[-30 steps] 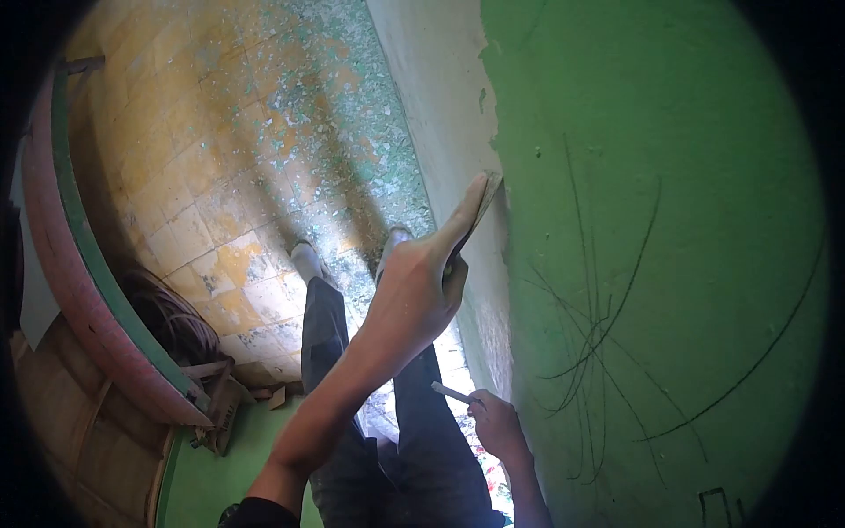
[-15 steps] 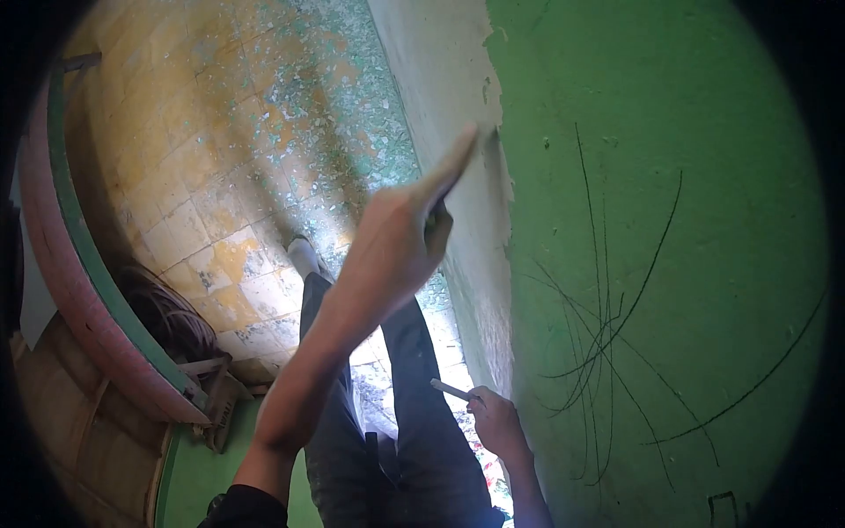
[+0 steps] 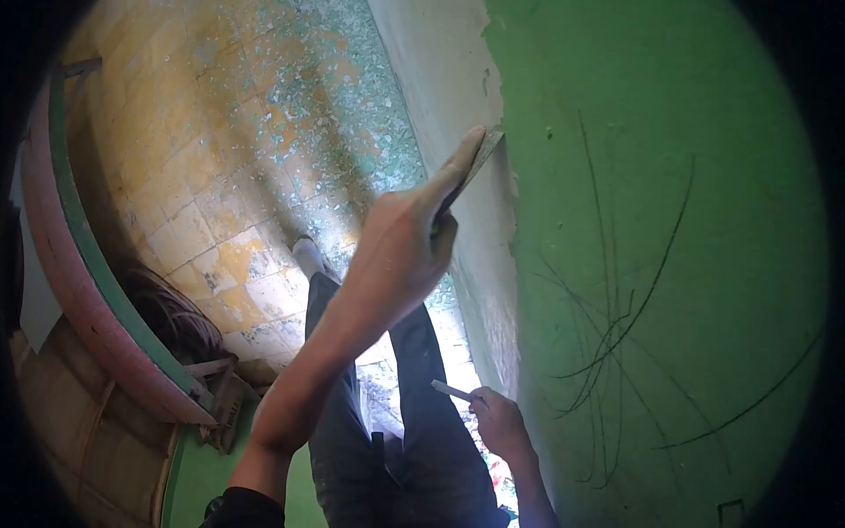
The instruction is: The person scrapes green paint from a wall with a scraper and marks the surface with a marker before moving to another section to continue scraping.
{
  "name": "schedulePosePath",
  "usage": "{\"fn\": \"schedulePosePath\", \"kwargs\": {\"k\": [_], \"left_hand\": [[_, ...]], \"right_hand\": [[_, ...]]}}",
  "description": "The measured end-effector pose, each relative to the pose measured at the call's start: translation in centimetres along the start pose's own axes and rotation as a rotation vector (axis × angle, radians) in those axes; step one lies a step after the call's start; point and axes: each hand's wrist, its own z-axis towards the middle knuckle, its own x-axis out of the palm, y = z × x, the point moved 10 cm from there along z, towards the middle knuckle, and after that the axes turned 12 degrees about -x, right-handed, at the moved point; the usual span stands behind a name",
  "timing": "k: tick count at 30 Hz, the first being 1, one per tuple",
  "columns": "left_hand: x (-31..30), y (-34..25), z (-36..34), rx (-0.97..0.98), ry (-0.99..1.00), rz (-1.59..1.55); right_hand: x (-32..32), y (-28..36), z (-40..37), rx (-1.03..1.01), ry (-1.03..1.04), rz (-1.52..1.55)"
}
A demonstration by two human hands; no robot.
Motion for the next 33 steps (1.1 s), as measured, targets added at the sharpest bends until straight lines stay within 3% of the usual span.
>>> {"fn": "schedulePosePath", "kwargs": {"k": [3,7,11,16,20,24,28,31,33], "left_hand": [[1.6,-0.4,-1.8,-0.046,-0.006,-0.044],[-0.3,-0.1,1.3,-0.120,0.023,-0.060],[0.9,0.0,-1.4,-0.007,0.009,-0.100],[-0.8,0.0,0.7,-0.039,0.056,-0.027],[0.8,-0.1,-1.5,-0.005,0.006,-0.124],[-1.9,-0.4,2.3,-0.095,0.015,-0.028],[0.4,-0.5,-1.3,-0.062,0.043,-0.145],[-1.6,-0.2,1.2,-0.069,0.097,0.062],[-1.9,-0.2,1.1,-0.040,0.089,0.012]], "right_hand": [[-0.2,-0.1,-0.2,-0.034,0.007,-0.079],[-0.1,0.1,-0.3,-0.012,0.012,-0.011],[-0.2,0.1,0.0,-0.004,0.025,-0.033],[0.1,0.1,-0.1,-0.019,0.017,-0.016],[-0.3,-0.1,-0.4,-0.003,0.017,-0.043],[-0.4,0.1,-0.3,-0.017,-0.004,-0.021],[-0.5,0.4,-0.2,-0.005,0.006,-0.026],[-0.4,0.2,-0.3,-0.009,0.009,-0.033],[0.3,-0.3,-0.2,-0.006,0.022,-0.044]]}}
